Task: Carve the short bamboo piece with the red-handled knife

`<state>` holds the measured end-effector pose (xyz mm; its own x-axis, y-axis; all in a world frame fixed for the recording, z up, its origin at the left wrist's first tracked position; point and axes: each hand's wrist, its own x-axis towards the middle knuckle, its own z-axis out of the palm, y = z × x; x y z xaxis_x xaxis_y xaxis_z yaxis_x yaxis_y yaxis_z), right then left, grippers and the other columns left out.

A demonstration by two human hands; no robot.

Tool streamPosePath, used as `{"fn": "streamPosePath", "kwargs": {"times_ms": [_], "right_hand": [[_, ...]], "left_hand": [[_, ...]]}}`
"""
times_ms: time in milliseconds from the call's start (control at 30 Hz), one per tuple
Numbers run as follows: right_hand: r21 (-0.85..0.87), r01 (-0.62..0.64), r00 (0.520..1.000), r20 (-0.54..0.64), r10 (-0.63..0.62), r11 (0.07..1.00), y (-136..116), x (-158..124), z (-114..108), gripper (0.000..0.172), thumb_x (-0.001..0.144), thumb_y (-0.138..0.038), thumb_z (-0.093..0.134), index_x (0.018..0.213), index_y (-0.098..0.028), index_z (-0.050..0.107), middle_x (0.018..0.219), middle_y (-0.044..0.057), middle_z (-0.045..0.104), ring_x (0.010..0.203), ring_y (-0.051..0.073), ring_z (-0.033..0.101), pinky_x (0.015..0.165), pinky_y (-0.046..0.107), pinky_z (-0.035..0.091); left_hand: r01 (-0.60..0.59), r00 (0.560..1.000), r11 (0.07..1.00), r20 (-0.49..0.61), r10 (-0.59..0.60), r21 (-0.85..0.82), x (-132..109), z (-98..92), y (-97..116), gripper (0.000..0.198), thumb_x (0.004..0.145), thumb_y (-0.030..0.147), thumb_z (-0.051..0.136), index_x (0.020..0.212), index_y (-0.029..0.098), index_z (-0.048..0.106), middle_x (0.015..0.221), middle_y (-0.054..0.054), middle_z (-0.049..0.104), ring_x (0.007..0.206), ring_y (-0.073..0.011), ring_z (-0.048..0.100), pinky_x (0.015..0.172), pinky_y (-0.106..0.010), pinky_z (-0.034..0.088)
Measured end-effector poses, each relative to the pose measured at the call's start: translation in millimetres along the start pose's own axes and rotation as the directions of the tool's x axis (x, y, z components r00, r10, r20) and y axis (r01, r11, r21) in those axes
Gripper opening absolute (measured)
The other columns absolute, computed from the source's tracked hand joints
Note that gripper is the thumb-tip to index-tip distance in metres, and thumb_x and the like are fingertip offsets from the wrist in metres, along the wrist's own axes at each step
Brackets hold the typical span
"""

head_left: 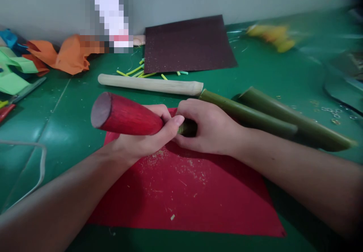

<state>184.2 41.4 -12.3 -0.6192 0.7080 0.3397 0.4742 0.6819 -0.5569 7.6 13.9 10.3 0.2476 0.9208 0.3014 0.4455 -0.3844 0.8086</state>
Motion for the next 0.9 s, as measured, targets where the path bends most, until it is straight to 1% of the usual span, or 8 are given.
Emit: {"fn": "streamPosePath", "kwargs": {"times_ms": [133,233,300,367,500,633,800,900], "right_hand": [[-0.023,-0.001,1.0,0.002,0.001,1.0,0,0,0,0.017,0.075,-0.03,0.066,0.073,-0.018,0.053,0.071,0.001,0.053,0.067,0.014,0.048,0.065,0.029,0.037],[-0.034,-0.009,0.999,0.033,0.01,0.999,0,1,1,0.016,0.075,-0.031,0.066,0.078,-0.017,0.059,0.079,0.005,0.061,0.076,0.018,0.054,0.071,0.031,0.042],[-0.033,-0.003,0.999,0.038,0.005,0.999,0,0,1,0.016,0.074,-0.031,0.066,0.078,-0.017,0.059,0.08,0.005,0.062,0.077,0.018,0.055,0.072,0.032,0.042],[-0.018,-0.008,1.0,0.027,0.009,1.0,-1,0,0,0.016,0.073,-0.03,0.067,0.076,-0.018,0.057,0.078,0.003,0.06,0.075,0.017,0.054,0.07,0.031,0.041],[-0.004,-0.026,1.0,0.014,0.026,1.0,-1,0,0,0.02,0.074,-0.032,0.067,0.072,-0.02,0.051,0.071,-0.001,0.052,0.067,0.014,0.047,0.064,0.029,0.036],[-0.013,-0.032,0.999,-0.001,0.032,0.999,-1,0,0,0.027,0.073,-0.032,0.068,0.068,-0.021,0.043,0.068,-0.003,0.045,0.062,0.011,0.039,0.061,0.028,0.031],[0.01,-0.025,1.0,0.018,0.025,1.0,-1,0,-2,0.021,0.075,-0.03,0.065,0.072,-0.02,0.047,0.069,-0.002,0.048,0.064,0.012,0.042,0.062,0.028,0.031],[0.011,-0.007,1.0,0.007,0.007,1.0,-1,0,-2,0.023,0.076,-0.031,0.064,0.07,-0.021,0.044,0.068,-0.003,0.046,0.063,0.012,0.041,0.061,0.028,0.031]], "left_hand": [[0.023,0.987,0.999,-0.163,-0.016,0.045,-2,4.8,-9,0.026,0.084,0.028,0.067,0.06,0.021,0.06,0.058,0.004,0.062,0.053,-0.0086,0.056,0.051,-0.02,0.048],[0.068,0.973,0.987,-0.226,-0.035,0.142,0,6.4,-13,0.026,0.085,0.039,0.068,0.066,0.022,0.063,0.063,0.004,0.064,0.057,-0.0098,0.057,0.053,-0.021,0.048],[0.077,0.974,0.989,-0.221,-0.047,0.128,1,5.7,-13,0.027,0.087,0.039,0.066,0.066,0.021,0.062,0.061,0.003,0.062,0.056,-0.0096,0.056,0.052,-0.021,0.047],[0.052,0.977,0.998,-0.207,-0.044,0.035,0,4.2,-13,0.03,0.088,0.033,0.064,0.063,0.021,0.057,0.057,0.004,0.058,0.053,-0.0082,0.053,0.051,-0.02,0.047],[-0.054,0.992,0.994,-0.117,0.042,-0.096,-4,0.2,-13,0.033,0.089,0.028,0.063,0.058,0.02,0.054,0.054,0.005,0.055,0.05,-0.0065,0.049,0.052,-0.019,0.046],[-0.077,0.997,0.995,-0.03,0.075,-0.061,-6,-3.9,-13,0.032,0.088,0.03,0.065,0.058,0.019,0.056,0.056,0.004,0.058,0.049,-0.0064,0.049,0.05,-0.019,0.044],[-0.098,0.995,0.995,0.025,0.099,-0.016,-3,-7.0,-9,0.035,0.087,0.031,0.066,0.056,0.018,0.055,0.052,0.005,0.055,0.049,-0.0054,0.049,0.05,-0.018,0.043],[-0.096,0.994,0.995,0.044,0.097,-0.037,-1,-5.2,-6,0.034,0.086,0.028,0.065,0.056,0.018,0.054,0.05,0.005,0.054,0.046,-0.0048,0.048,0.045,-0.017,0.04]]}}
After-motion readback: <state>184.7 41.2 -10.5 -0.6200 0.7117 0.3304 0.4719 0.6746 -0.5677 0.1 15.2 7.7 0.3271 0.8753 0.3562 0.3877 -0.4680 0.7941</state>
